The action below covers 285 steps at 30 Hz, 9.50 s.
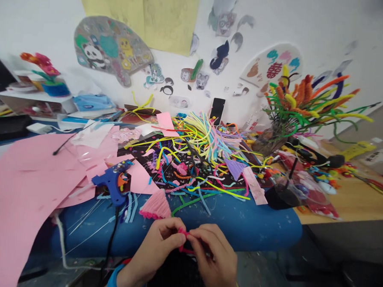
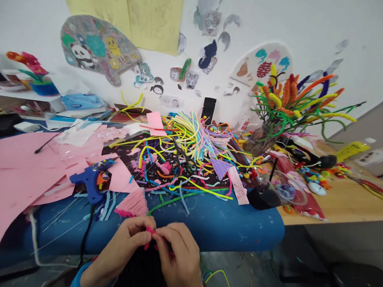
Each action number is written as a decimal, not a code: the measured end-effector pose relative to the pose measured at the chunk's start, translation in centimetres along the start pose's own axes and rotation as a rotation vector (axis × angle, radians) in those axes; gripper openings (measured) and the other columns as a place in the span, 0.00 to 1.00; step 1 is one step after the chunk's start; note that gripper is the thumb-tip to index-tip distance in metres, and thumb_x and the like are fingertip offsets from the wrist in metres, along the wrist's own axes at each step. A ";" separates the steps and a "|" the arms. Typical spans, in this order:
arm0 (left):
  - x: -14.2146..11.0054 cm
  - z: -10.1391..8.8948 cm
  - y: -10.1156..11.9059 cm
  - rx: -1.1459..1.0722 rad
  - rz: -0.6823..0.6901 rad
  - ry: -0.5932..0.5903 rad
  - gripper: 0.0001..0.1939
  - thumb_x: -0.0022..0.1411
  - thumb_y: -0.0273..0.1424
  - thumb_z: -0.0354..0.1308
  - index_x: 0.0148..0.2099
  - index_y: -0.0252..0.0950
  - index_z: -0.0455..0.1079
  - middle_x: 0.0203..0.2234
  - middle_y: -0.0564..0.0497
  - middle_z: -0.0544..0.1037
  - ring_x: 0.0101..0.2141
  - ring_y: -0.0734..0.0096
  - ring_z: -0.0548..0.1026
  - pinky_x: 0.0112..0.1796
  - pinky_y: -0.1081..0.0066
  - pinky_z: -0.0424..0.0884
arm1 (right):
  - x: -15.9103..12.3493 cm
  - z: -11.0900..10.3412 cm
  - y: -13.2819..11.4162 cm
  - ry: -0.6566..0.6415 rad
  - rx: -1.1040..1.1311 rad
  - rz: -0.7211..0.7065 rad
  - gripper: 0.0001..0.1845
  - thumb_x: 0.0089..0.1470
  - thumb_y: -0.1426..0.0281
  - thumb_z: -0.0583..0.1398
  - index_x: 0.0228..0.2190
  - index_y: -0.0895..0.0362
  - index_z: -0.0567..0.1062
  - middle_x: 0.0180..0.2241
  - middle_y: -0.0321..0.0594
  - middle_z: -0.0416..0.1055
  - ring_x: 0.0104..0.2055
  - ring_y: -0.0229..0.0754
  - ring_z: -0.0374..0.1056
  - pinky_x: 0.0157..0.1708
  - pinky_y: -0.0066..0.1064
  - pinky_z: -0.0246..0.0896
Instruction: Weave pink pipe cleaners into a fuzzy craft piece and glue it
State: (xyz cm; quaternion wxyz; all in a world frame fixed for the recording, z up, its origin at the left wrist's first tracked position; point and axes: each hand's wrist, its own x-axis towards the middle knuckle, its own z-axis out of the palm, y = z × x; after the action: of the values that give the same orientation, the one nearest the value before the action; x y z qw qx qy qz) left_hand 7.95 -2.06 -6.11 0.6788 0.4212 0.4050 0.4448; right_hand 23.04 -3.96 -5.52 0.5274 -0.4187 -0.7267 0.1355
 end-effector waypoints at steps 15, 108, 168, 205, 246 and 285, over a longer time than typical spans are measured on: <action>-1.1 0.6 -1.0 -0.038 0.221 0.164 0.09 0.54 0.33 0.64 0.26 0.35 0.71 0.22 0.54 0.72 0.25 0.73 0.70 0.28 0.76 0.68 | -2.0 2.8 -0.9 0.196 0.144 0.167 0.14 0.56 0.82 0.60 0.38 0.53 0.79 0.30 0.39 0.76 0.31 0.38 0.73 0.30 0.26 0.72; -0.1 -2.7 2.0 0.240 -0.031 -0.231 0.18 0.55 0.43 0.65 0.28 0.32 0.71 0.19 0.53 0.74 0.21 0.75 0.71 0.26 0.76 0.65 | 1.3 -1.2 -0.1 -0.210 0.054 0.028 0.05 0.59 0.68 0.63 0.31 0.55 0.76 0.22 0.34 0.73 0.23 0.36 0.69 0.23 0.25 0.63; -0.6 0.4 -2.5 -0.014 0.659 0.119 0.06 0.55 0.31 0.70 0.37 0.45 0.82 0.25 0.51 0.83 0.28 0.71 0.79 0.32 0.74 0.77 | -1.0 0.2 0.0 -0.003 0.403 0.407 0.11 0.48 0.66 0.70 0.19 0.55 0.78 0.18 0.34 0.75 0.20 0.36 0.68 0.22 0.23 0.64; -1.0 -1.4 0.8 0.276 0.107 -0.200 0.19 0.59 0.44 0.62 0.26 0.33 0.71 0.19 0.52 0.71 0.23 0.74 0.67 0.27 0.74 0.61 | 2.1 -2.2 -0.1 -0.259 0.134 -0.055 0.12 0.63 0.66 0.59 0.29 0.56 0.74 0.24 0.35 0.75 0.27 0.34 0.70 0.30 0.26 0.62; -1.5 0.4 -0.1 0.466 0.461 0.235 0.08 0.57 0.29 0.63 0.26 0.36 0.78 0.23 0.51 0.72 0.26 0.72 0.72 0.27 0.77 0.68 | -0.6 0.0 0.4 0.045 -0.297 -0.158 0.05 0.57 0.77 0.63 0.36 0.57 0.75 0.21 0.36 0.74 0.19 0.36 0.67 0.22 0.29 0.61; -1.8 -0.8 -1.2 -0.192 0.121 0.113 0.12 0.56 0.41 0.67 0.32 0.36 0.80 0.19 0.53 0.77 0.19 0.75 0.73 0.23 0.77 0.70 | -1.1 0.8 -0.8 -0.052 0.191 0.164 0.09 0.54 0.80 0.62 0.34 0.56 0.79 0.28 0.38 0.78 0.28 0.37 0.74 0.28 0.23 0.70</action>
State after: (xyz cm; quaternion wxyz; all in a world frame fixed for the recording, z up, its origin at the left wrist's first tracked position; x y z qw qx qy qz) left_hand 7.06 -3.88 -7.19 0.6640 0.3521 0.3723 0.5446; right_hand 22.04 -5.09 -6.07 0.5330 -0.4212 -0.6872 0.2574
